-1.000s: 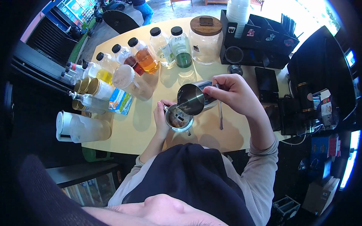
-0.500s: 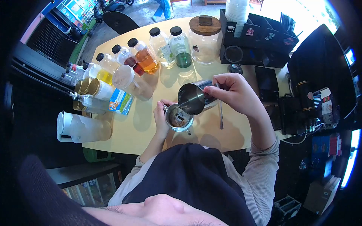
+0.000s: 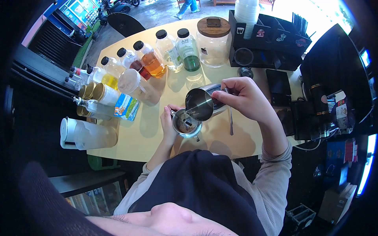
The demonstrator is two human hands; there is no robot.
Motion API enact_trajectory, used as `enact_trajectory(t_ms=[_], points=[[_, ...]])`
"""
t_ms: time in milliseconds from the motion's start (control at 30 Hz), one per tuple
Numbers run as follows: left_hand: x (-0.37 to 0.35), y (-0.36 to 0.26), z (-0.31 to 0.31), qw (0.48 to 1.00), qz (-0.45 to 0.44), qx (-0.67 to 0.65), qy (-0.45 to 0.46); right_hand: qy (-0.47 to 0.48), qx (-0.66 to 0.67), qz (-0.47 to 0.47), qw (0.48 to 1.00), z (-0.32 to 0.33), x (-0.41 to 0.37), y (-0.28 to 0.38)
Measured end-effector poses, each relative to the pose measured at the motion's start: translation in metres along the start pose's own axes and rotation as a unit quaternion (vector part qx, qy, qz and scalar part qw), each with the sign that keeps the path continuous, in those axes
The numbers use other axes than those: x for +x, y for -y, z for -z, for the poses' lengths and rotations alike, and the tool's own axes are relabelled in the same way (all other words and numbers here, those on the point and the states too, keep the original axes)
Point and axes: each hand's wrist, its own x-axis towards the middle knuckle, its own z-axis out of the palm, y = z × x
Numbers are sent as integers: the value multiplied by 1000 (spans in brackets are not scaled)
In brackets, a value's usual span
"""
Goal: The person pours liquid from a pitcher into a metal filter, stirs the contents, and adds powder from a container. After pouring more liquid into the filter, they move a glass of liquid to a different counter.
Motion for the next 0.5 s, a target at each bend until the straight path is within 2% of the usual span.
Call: enact_trajectory(t_ms=[500], points=[[0, 0, 0, 1000, -1, -3, -4, 0, -35, -8, 999, 2, -2, -3]])
